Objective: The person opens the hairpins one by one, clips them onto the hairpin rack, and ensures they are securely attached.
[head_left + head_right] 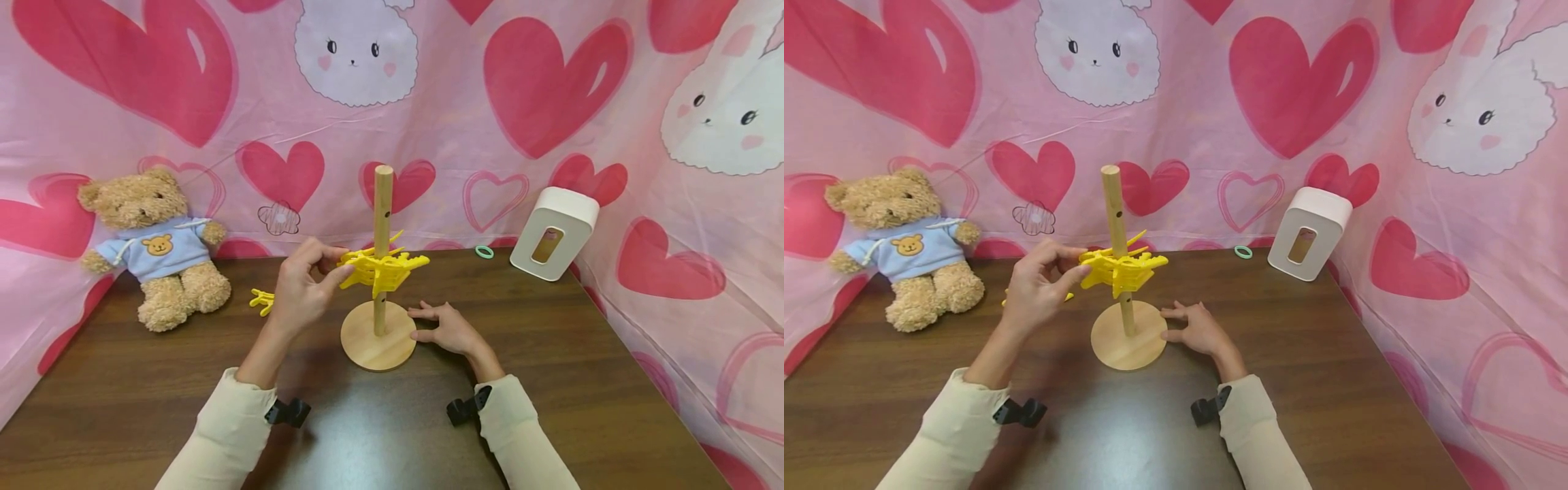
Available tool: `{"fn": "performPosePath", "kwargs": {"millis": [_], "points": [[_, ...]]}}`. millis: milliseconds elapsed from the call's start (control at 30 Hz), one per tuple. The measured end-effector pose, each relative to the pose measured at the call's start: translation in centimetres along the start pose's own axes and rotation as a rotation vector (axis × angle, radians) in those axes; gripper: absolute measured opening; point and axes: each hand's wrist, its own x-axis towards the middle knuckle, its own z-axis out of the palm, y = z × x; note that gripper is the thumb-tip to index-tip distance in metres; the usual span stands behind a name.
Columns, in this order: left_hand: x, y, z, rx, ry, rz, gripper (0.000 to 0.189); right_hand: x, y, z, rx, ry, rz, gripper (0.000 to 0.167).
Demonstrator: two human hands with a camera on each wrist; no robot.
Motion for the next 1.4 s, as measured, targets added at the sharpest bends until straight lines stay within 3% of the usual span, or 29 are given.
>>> {"fn": "performPosePath", "kwargs": {"millis": [333, 633, 1400], "points": [[-0.16, -0.29, 0.10, 0.007, 0.013, -0.023, 0.024, 0.12, -0.05, 0.10, -0.006, 0.003, -0.004, 0.046], [-0.31, -0.56, -0.15, -0.028, 0.031, -0.089, 0.031, 0.07, -0.09, -0.04, -0.010, 0.000, -0.022, 0.046], [-0.64, -0.86, -0.29, -0.094, -0.001, -0.182, 0.033, 0.13, 0.21, 0.02, -0.012, 0.001, -0.014, 0.047]]}}
